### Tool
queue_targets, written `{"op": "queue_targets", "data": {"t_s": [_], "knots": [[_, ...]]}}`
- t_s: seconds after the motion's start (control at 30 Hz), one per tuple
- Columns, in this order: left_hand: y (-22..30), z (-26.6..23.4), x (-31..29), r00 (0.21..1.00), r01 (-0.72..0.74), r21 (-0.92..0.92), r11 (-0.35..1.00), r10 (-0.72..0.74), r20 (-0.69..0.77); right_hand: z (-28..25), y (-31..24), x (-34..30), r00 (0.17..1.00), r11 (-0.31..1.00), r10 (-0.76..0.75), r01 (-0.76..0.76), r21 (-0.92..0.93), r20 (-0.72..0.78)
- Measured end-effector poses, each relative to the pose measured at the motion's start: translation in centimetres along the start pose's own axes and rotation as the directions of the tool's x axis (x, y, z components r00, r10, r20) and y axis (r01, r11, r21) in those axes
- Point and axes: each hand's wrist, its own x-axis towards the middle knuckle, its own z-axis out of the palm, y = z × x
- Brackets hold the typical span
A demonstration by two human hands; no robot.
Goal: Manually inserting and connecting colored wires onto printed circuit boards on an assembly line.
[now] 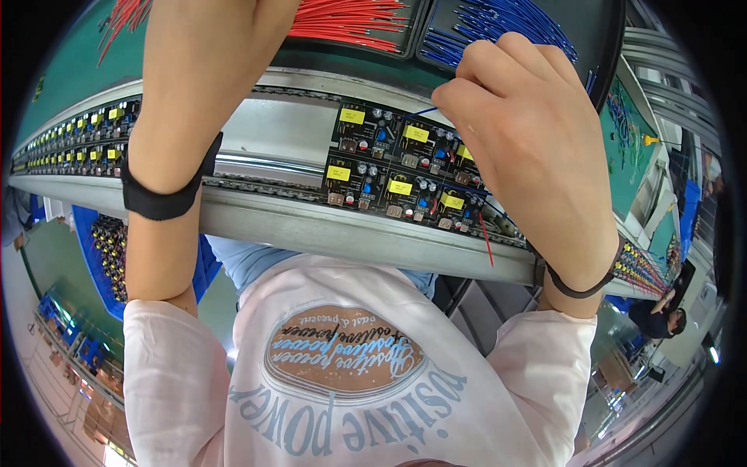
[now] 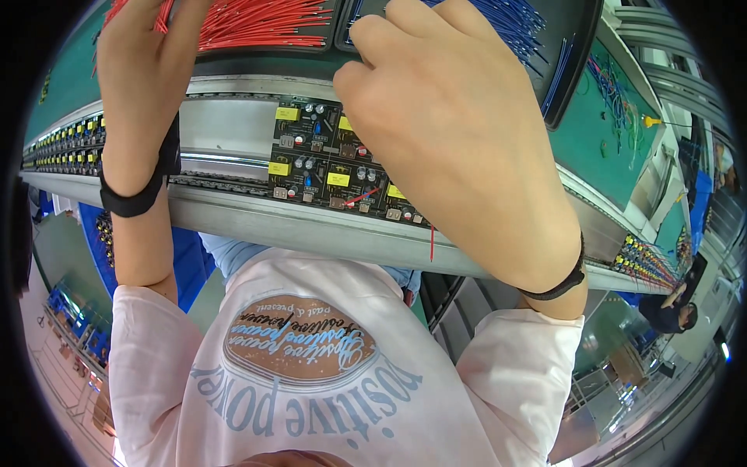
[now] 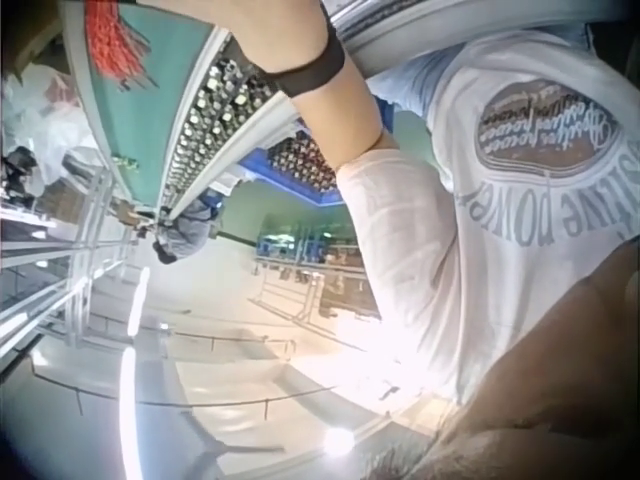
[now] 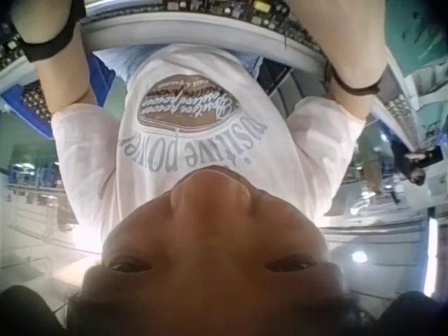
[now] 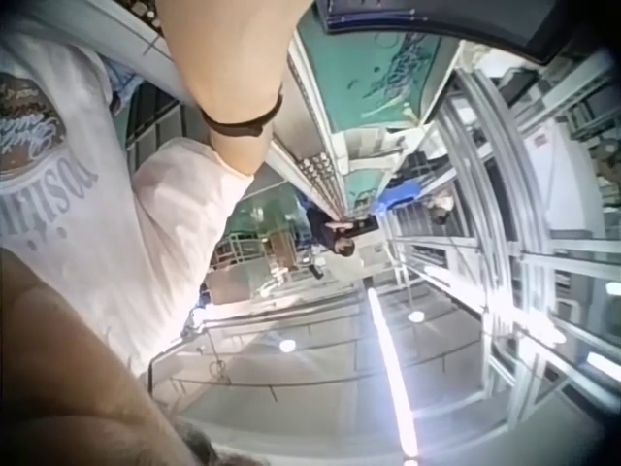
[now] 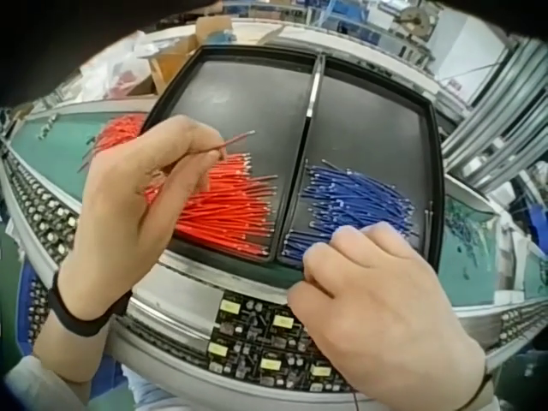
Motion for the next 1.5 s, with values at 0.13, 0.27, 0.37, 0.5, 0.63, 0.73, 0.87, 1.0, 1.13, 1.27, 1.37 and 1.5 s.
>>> {"op": "queue_targets", "data": {"t_s": [0.13,0.27,0.37,0.5,0.63,0.73,0.87,1.0,1.13,1.27,1.37,1.5], "knots": [[2.5,-1.2,-0.7,0.939,0.311,-0.072,0.948,-0.295,0.174,0.7,0.3,-0.1,1.0,1.0,-0.025,0.026,0.007,-0.007],[0.3,-1.4,-2.7,0.952,0.27,-0.156,0.95,-0.239,0.192,0.7,0.3,-0.1,0.999,0.999,-0.042,0.042,-0.003,-0.026],[0.3,-1.7,-3.2,0.965,0.196,-0.18,0.964,-0.157,0.211,0.8,0.0,0.2,0.999,0.999,-0.046,0.046,-0.012,-0.011],[0.8,-1.9,-3.5,0.957,0.124,-0.176,0.976,-0.071,0.281,-0.1,-0.6,0.6,0.997,0.998,-0.036,0.039,-0.038,0.074],[0.9,-1.3,-4.6,0.957,0.032,-0.238,0.971,0.039,0.288,-1.3,-1.2,1.0,0.993,0.998,-0.011,0.018,-0.052,0.119],[1.1,-0.6,-5.2,0.946,-0.006,-0.296,0.955,0.101,0.308,-1.7,-1.5,1.2,0.989,0.997,0.053,-0.045,-0.061,0.135],[1.6,-0.1,-5.4,0.922,0.023,-0.274,0.962,0.086,0.378,-1.5,-1.1,1.8,0.979,0.99,0.135,-0.126,-0.069,0.151],[1.4,0.5,-5.2,0.91,-0.033,-0.219,0.975,0.12,0.397,-1.8,-0.9,2.5,0.962,0.975,0.218,-0.207,-0.08,0.167],[1.3,0.6,-5.2,0.897,-0.06,-0.187,0.981,0.135,0.42,-2.7,-0.8,2.0,0.938,0.955,0.295,-0.282,-0.093,0.18],[1.1,0.7,-5.2,0.887,-0.06,-0.156,0.986,0.125,0.445,-3.5,0.4,0.8,0.909,0.929,0.369,-0.354,-0.106,0.196],[1.1,0.8,-5.1,0.888,-0.081,-0.151,0.985,0.14,0.437,-3.5,1.9,0.5,0.879,0.902,0.431,-0.412,-0.126,0.205],[1.0,0.7,-5.1,0.879,-0.081,-0.12,0.99,0.127,0.459,-2.8,3.5,1.0,0.849,0.875,0.484,-0.464,-0.139,0.212]]}}
